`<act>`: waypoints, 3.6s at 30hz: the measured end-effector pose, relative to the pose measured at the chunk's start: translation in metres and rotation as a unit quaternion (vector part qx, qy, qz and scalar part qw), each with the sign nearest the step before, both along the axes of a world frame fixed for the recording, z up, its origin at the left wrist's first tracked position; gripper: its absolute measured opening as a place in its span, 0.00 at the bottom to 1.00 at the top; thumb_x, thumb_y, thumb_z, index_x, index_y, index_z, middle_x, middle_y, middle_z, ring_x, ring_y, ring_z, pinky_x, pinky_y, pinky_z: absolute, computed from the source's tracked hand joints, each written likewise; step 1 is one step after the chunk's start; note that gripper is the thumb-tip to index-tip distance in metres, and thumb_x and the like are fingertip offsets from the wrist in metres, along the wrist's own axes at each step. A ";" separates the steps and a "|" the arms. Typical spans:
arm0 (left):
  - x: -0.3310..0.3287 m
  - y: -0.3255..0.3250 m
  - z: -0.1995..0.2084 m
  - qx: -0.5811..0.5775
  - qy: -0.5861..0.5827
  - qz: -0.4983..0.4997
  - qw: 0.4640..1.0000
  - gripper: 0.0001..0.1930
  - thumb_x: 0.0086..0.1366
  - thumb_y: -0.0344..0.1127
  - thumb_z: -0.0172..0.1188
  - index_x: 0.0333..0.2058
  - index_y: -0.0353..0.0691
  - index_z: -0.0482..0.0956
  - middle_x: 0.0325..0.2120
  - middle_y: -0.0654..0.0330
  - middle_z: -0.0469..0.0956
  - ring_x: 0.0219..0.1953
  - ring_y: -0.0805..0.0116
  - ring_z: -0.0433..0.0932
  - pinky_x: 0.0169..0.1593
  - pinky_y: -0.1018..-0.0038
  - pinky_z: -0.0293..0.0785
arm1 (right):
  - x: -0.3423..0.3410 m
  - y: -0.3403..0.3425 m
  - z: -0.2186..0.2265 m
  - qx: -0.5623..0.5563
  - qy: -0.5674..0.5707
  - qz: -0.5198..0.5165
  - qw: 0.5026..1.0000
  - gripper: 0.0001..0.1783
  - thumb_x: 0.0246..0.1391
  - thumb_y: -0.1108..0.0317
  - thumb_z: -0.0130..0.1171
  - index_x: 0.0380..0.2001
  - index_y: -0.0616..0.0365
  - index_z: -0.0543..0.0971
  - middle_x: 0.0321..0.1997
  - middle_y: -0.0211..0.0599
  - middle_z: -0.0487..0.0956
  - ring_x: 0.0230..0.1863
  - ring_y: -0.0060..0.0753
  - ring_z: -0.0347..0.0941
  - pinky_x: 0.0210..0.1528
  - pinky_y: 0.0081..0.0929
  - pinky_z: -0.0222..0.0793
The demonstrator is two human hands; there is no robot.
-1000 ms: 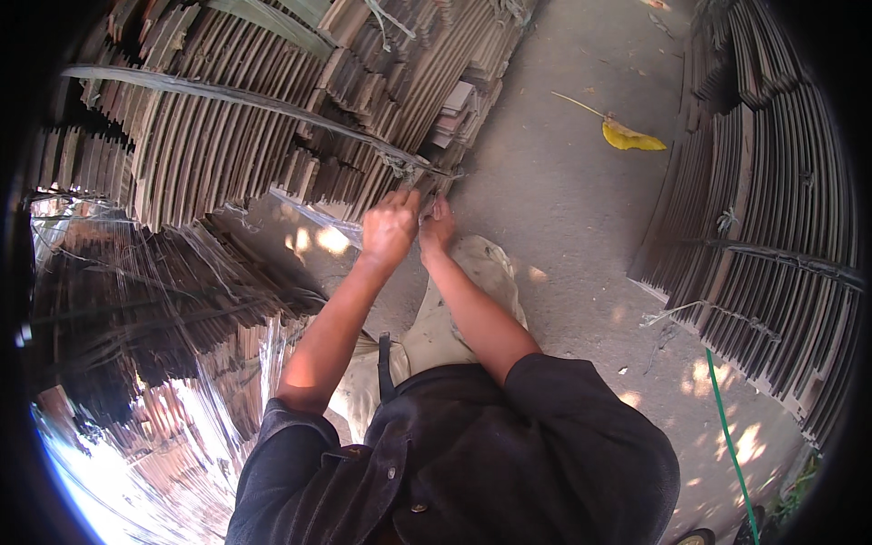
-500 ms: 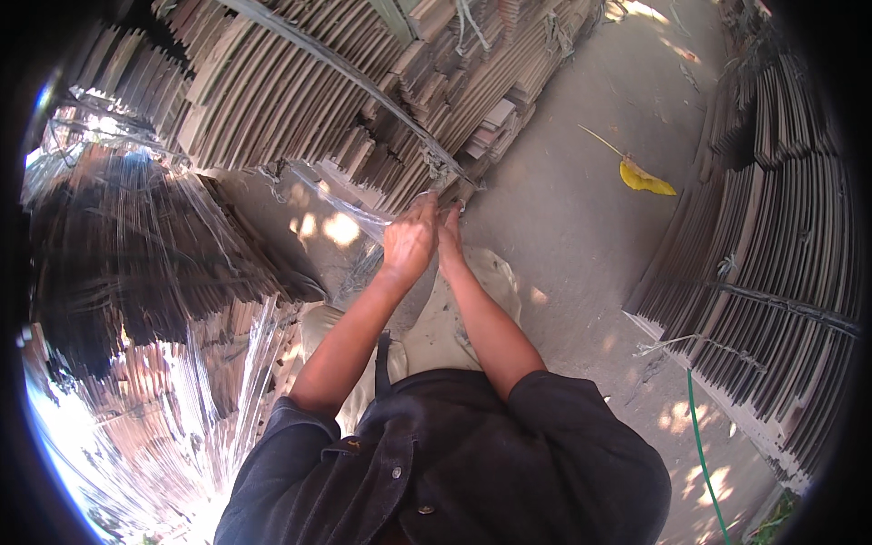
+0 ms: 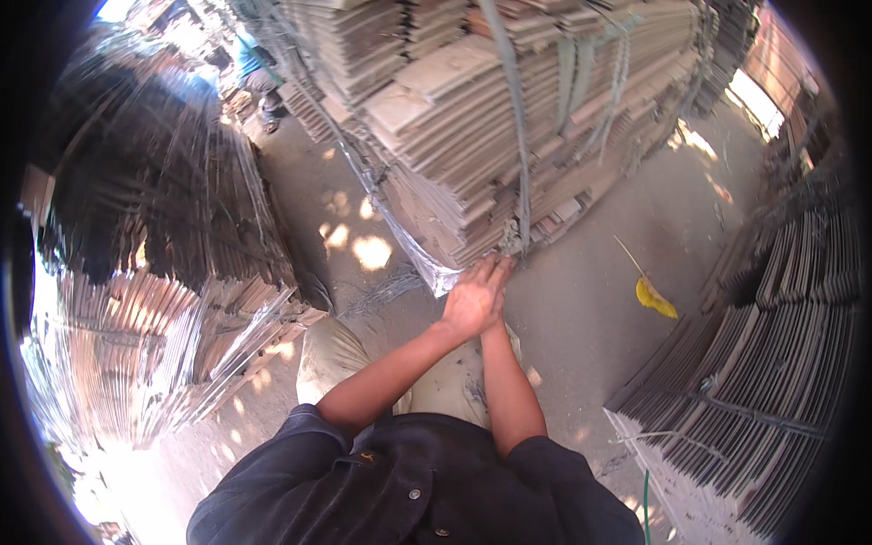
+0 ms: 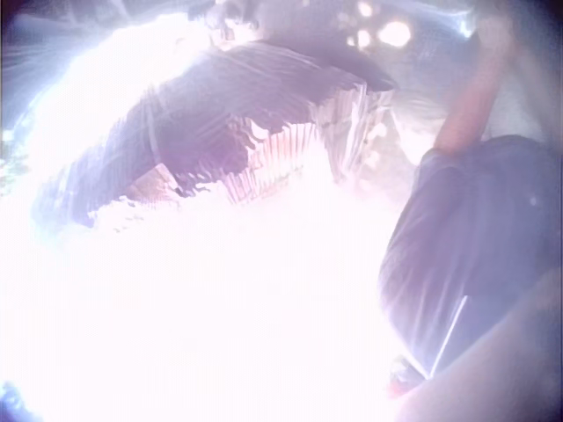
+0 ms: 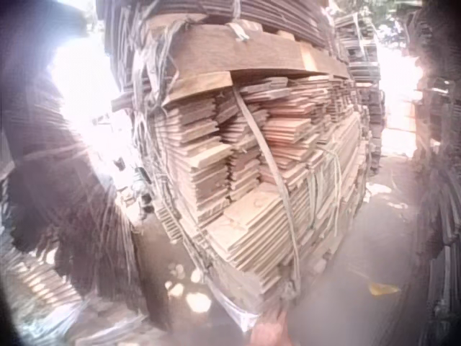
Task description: The person wraps a pallet of stacked cardboard materials using a roll of plastic film, moving around the stack and securing the layers by hand.
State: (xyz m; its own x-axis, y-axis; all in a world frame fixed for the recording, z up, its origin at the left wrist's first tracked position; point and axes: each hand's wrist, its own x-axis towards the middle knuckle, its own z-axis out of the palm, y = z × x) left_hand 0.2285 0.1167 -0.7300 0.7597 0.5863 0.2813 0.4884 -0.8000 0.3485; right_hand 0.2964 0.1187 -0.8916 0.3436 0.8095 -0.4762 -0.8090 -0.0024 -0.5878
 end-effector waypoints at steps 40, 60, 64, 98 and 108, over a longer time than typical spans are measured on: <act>-0.033 0.015 -0.030 -0.512 -0.293 0.437 0.679 0.68 0.51 0.46 0.81 0.78 0.41 0.37 0.76 0.40 0.53 0.77 0.39 0.51 0.78 0.56 0.51 | 0.003 -0.004 0.070 -0.133 -0.171 -0.121 0.969 0.66 0.55 0.40 0.70 0.82 0.40 0.36 0.78 0.47 0.58 0.68 0.59 0.68 0.59 0.51 0.68; -0.035 0.025 -0.029 -0.559 -0.289 0.406 0.663 0.70 0.51 0.43 0.81 0.79 0.48 0.33 0.78 0.45 0.45 0.78 0.39 0.44 0.78 0.52 0.47 | -0.001 -0.057 0.100 -0.072 -0.809 -0.083 0.578 0.23 0.64 0.70 0.62 0.62 0.53 0.81 0.55 0.45 0.78 0.53 0.50 0.77 0.54 0.44 0.75; -0.034 0.027 -0.037 -0.512 -0.257 0.443 0.690 0.70 0.48 0.46 0.83 0.79 0.45 0.38 0.75 0.42 0.56 0.75 0.46 0.59 0.75 0.59 0.60 | -0.007 -0.057 0.120 -0.100 -0.825 -0.056 0.553 0.21 0.64 0.67 0.61 0.60 0.52 0.81 0.52 0.44 0.78 0.53 0.52 0.77 0.52 0.46 0.75; -0.053 0.025 -0.054 -0.571 -0.365 0.359 0.642 0.65 0.53 0.48 0.78 0.79 0.43 0.39 0.76 0.41 0.53 0.76 0.44 0.55 0.77 0.59 0.55 | 0.007 -0.066 0.150 -0.041 -0.886 0.134 0.442 0.31 0.57 0.74 0.60 0.65 0.44 0.78 0.57 0.39 0.81 0.53 0.49 0.80 0.51 0.48 0.79; -0.048 0.025 -0.051 -0.530 -0.343 0.400 0.665 0.60 0.53 0.46 0.76 0.77 0.41 0.47 0.72 0.38 0.61 0.74 0.44 0.59 0.75 0.59 0.59 | 0.003 -0.071 0.147 -0.022 -0.861 0.175 0.476 0.37 0.54 0.73 0.62 0.70 0.40 0.74 0.58 0.40 0.79 0.56 0.49 0.78 0.54 0.50 0.78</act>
State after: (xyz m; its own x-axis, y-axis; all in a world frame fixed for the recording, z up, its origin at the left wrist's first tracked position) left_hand 0.1800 0.1418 -0.7813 -0.0078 0.8707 -0.4918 0.0445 0.4916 0.8697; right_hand 0.2991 0.0474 -0.7450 0.1019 0.9630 0.2494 0.9284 -0.0020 -0.3716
